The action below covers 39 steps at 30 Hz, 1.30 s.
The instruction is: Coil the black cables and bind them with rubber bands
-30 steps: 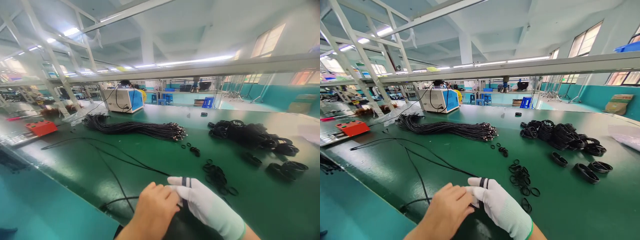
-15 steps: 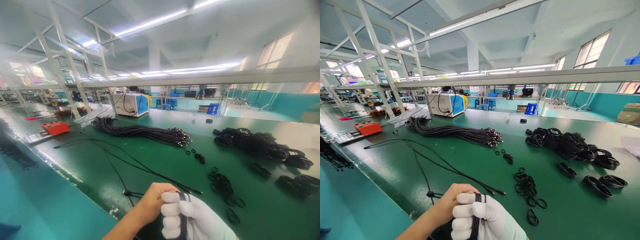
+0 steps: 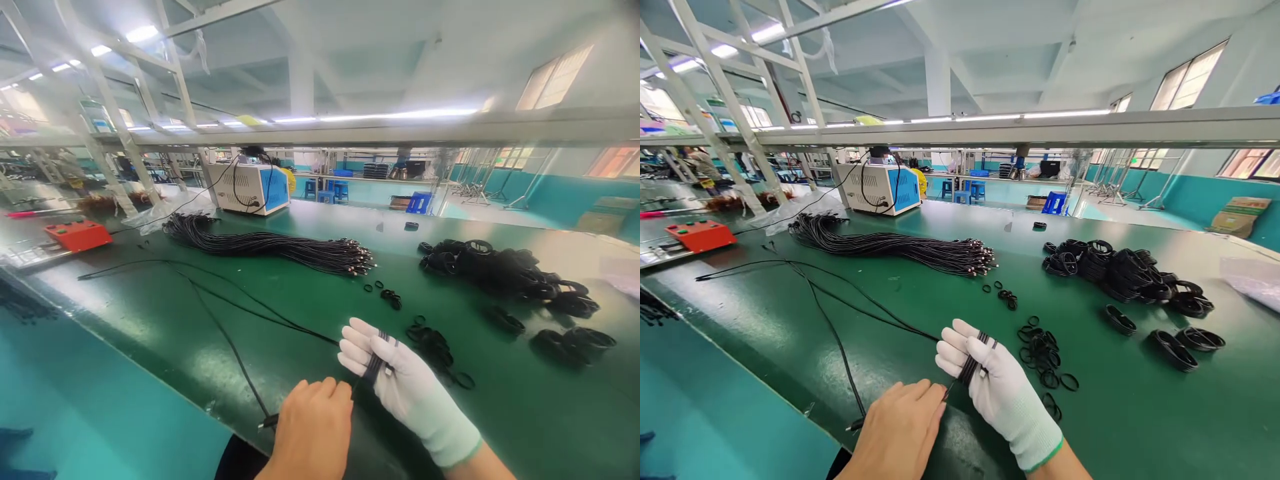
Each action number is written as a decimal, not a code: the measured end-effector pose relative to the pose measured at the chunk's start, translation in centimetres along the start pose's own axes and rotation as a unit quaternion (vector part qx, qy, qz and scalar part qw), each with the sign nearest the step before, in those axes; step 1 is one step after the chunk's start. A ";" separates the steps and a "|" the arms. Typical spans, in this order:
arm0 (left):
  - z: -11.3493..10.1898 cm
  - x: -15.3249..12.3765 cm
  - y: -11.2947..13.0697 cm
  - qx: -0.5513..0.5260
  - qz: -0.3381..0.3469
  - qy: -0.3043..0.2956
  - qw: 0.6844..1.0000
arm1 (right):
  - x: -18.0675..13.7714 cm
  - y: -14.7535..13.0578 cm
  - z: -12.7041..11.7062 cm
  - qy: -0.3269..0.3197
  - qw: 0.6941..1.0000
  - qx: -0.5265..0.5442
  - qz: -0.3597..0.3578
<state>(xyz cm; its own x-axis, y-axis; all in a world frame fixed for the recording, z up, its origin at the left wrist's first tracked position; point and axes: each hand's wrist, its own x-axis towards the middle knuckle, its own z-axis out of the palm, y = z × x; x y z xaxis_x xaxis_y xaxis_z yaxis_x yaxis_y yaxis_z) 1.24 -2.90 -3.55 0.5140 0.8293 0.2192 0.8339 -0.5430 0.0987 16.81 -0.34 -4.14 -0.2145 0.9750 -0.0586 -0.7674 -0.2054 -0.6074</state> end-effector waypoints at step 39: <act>-7.7 7.4 -4.4 -0.224 0.215 -0.211 0.927 | -1.8 3.0 -0.1 -0.247 0.945 0.030 0.214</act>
<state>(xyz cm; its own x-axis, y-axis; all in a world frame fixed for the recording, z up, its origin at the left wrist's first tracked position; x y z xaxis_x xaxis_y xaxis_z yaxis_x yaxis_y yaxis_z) -0.20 4.58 5.10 0.8909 0.4505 -0.0585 0.4157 -0.7565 0.5049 14.93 -2.69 -5.94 -0.7573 0.6457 0.0981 -0.5765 -0.5904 -0.5649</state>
